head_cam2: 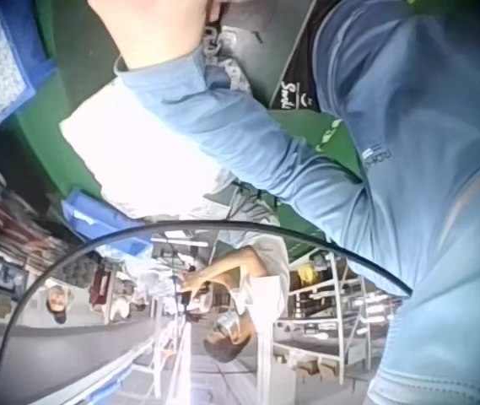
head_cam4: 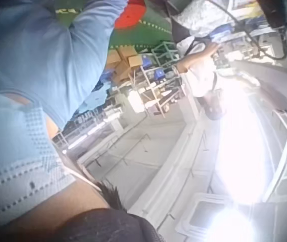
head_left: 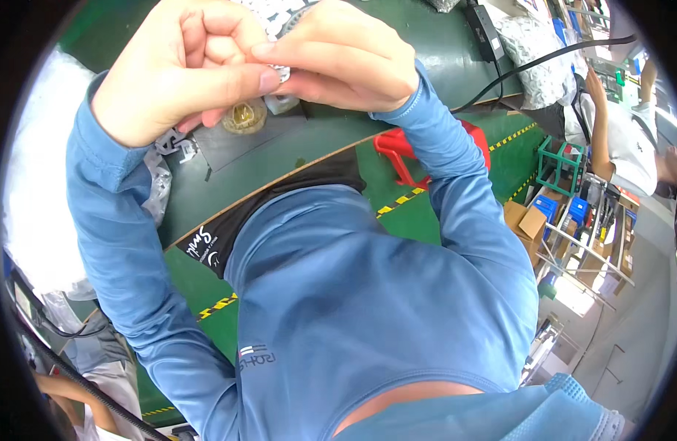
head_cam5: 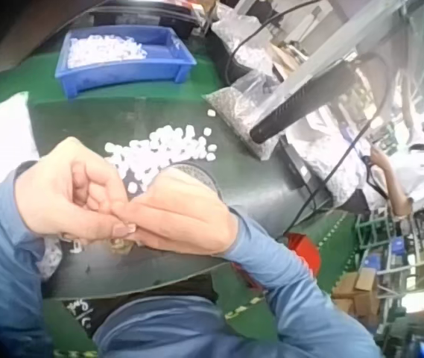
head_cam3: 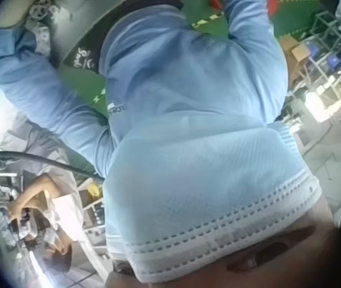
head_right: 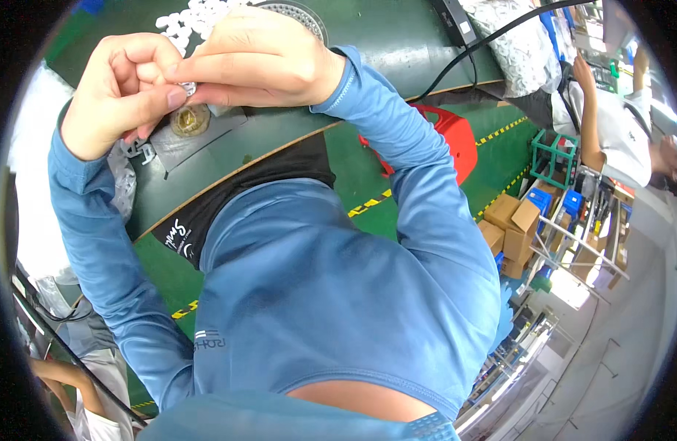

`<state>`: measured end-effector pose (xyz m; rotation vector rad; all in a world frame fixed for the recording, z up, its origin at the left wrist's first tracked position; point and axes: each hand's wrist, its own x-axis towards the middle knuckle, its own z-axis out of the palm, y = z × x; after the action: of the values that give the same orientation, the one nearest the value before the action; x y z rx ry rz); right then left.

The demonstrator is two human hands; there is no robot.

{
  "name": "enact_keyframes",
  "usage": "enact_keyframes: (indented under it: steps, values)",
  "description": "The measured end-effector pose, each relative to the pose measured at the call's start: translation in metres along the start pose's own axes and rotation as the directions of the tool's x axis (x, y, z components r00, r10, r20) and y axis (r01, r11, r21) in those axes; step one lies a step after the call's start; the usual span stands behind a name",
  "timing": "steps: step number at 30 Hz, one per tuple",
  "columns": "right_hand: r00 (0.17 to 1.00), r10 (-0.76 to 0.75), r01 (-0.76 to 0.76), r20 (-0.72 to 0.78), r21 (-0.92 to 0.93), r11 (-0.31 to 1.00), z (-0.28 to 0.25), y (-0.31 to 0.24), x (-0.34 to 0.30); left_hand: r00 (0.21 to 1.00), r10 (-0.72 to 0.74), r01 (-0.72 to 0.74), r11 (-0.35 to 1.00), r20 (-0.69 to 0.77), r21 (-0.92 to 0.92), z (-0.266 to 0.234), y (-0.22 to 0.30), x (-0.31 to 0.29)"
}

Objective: Assembling small white plastic components using a handheld tool at an assembly line station.

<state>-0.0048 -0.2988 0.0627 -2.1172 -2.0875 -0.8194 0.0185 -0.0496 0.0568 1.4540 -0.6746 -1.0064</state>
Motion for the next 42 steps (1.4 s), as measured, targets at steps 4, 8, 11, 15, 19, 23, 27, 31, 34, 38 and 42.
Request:
enact_keyframes:
  steps: [4, 8, 11, 15, 19, 23, 27, 31, 34, 38, 42]
  values:
    - [0.762, 0.566, -0.453, -0.314, 0.365, 0.813, 0.007, -0.049, 0.006, 0.974, 0.005, 0.029, 0.988, -0.225, 0.151, -0.006, -0.015, 0.000]
    - [0.728, 0.655, -0.625, -0.202, 0.196, 0.756, 0.019, -0.068, -0.013, 0.926, 0.027, 0.053, 0.978, -0.376, 0.200, -0.006, 0.007, 0.006]
    - [0.644, 0.762, -0.755, 0.065, 0.209, 0.621, 0.000, -0.070, 0.001, 0.870, 0.001, 0.085, 0.985, -0.493, 0.153, 0.011, 0.023, 0.008]
    - [0.783, 0.613, -0.606, 0.104, -0.093, 0.790, -0.005, -0.070, 0.009, 0.810, 0.008, 0.105, 0.982, -0.587, 0.158, 0.012, 0.019, 0.004]
    - [0.778, 0.626, -0.624, 0.052, -0.044, 0.780, 0.003, -0.071, -0.001, 0.813, 0.030, 0.084, 0.982, -0.581, 0.169, 0.006, 0.014, 0.002]
    - [0.904, 0.426, -0.404, 0.027, -0.269, 0.875, 0.016, -0.076, -0.011, 0.809, 0.051, 0.052, 0.986, -0.586, 0.157, 0.006, 0.010, 0.004]
    - [0.868, 0.476, -0.488, -0.138, -0.067, 0.870, 0.031, -0.087, -0.016, 0.838, 0.039, 0.090, 0.974, -0.544, 0.209, -0.010, 0.001, 0.000]
    - [0.820, 0.553, -0.557, -0.150, 0.021, 0.831, 0.035, -0.092, -0.020, 0.879, 0.135, 0.062, 0.919, -0.458, 0.390, -0.044, -0.032, -0.002]
    - [0.765, 0.636, -0.624, -0.097, 0.132, 0.770, 0.035, -0.089, -0.016, 0.828, 0.258, -0.003, 0.890, -0.498, 0.456, -0.081, -0.054, -0.017]
    - [0.709, 0.690, -0.632, -0.143, 0.304, 0.712, 0.043, -0.086, -0.015, 0.742, 0.420, 0.001, 0.778, -0.522, 0.628, -0.091, -0.064, -0.007]
    - [0.698, 0.684, -0.621, -0.212, 0.298, 0.725, 0.049, -0.087, -0.017, 0.796, 0.497, -0.046, 0.617, -0.344, 0.785, -0.071, -0.056, 0.011]
